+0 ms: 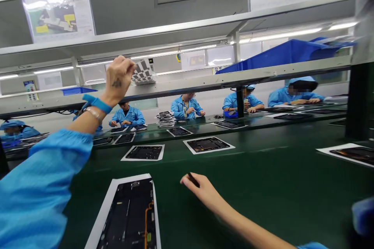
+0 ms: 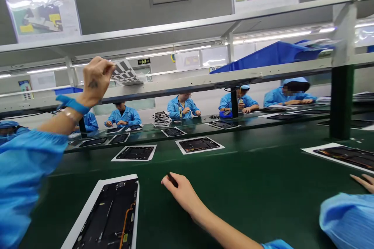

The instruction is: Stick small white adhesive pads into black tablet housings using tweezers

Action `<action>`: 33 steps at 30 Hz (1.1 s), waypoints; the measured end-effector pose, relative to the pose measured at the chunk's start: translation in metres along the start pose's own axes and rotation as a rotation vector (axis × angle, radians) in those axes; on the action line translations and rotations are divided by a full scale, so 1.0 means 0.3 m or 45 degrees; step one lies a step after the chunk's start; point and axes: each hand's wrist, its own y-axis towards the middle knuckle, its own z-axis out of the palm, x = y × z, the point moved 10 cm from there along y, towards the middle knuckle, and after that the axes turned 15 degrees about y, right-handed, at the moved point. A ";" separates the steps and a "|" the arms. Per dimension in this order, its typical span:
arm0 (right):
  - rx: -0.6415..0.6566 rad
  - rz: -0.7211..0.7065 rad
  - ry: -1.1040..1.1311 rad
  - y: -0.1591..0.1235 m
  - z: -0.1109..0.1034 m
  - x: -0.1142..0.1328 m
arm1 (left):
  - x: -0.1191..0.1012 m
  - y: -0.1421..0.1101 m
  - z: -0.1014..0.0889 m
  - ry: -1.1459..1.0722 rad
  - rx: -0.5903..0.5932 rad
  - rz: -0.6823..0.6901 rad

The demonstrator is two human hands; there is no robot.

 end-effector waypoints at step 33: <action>0.330 0.201 -0.860 0.230 -0.214 -0.032 | -0.781 -1.287 0.031 -1.435 1.534 0.663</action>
